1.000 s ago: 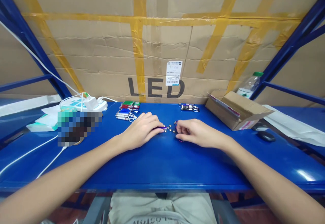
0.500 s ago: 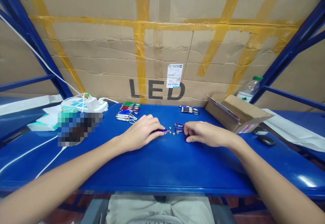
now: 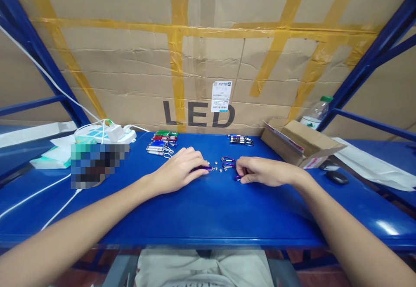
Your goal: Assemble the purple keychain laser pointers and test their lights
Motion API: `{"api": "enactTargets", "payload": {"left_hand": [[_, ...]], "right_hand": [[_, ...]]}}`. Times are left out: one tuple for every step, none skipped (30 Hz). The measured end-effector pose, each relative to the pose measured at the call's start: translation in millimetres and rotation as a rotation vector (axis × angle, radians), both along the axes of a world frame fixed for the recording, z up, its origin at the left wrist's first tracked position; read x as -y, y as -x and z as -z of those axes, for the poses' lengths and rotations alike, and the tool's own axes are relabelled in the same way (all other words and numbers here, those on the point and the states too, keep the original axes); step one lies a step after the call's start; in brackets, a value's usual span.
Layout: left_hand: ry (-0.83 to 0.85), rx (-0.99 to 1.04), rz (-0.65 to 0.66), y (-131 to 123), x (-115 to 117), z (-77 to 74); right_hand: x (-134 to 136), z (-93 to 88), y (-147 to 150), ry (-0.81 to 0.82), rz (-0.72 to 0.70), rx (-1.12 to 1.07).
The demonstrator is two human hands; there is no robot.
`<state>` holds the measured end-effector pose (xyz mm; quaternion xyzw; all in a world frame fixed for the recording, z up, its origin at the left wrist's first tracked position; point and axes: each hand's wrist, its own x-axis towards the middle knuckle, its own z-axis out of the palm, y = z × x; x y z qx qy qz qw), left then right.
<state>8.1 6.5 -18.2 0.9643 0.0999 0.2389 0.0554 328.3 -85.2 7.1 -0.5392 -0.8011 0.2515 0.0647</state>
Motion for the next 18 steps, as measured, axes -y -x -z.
{"api": "enactTargets", "payload": {"left_hand": [[-0.001, -0.001, 0.000, 0, 0, -0.2], [-0.003, -0.002, -0.001, 0, 0, -0.4], [-0.006, -0.001, -0.002, 0, 1, -0.8], [-0.010, 0.000, -0.003, 0, 1, -1.1], [-0.014, 0.002, -0.003, 0, 1, -1.3], [-0.017, 0.003, -0.002, 1, 1, -1.5], [-0.020, 0.005, 0.000, 1, 1, -1.4], [-0.021, 0.006, 0.003, 1, 1, -1.2], [-0.023, 0.008, 0.007, 1, 0, -0.9], [-0.024, 0.009, 0.010, 1, 0, -0.4], [-0.024, 0.011, 0.013, 1, 0, 0.0], [-0.021, 0.015, 0.014, 0, 0, 0.2], [-0.017, 0.023, 0.016, 0, 0, 0.3], [-0.012, 0.034, 0.019, 0, 0, 0.2], [-0.006, 0.047, 0.023, 0, 0, -0.2], [-0.002, 0.061, 0.028, 0, 1, -0.7], [0.001, 0.074, 0.033, -1, 1, -1.4], [0.002, 0.084, 0.035, -1, 2, -2.0]], "right_hand": [[-1, -0.2, 3, -0.005, -0.004, -0.032], [-1, -0.3, 6, -0.013, -0.003, -0.068], [-1, -0.4, 9, -0.027, 0.004, -0.110], [-2, -0.1, 13, -0.049, 0.014, -0.158], [-2, 0.5, 16, -0.073, 0.028, -0.213], [-2, 1.5, 20, -0.092, 0.048, -0.276], [-2, 3.1, 24, -0.100, 0.071, -0.346], [-2, 5.1, 29, -0.081, 0.092, -0.420], [-2, 7.5, 33, -0.055, 0.117, -0.484], [-2, 10.2, 38, -0.047, 0.143, -0.548], [-2, 13.0, 42, -0.045, 0.162, -0.611], [-3, 15.6, 46, -0.048, 0.175, -0.671], [-3, 18.1, 50, -0.051, 0.182, -0.723], [-3, 20.2, 53, -0.053, 0.191, -0.768], [-4, 22.0, 55, -0.051, 0.199, -0.806], [-4, 23.3, 57, -0.047, 0.205, -0.837], [-4, 24.3, 58, -0.041, 0.209, -0.863], [-4, 25.1, 59, -0.033, 0.208, -0.887]]}}
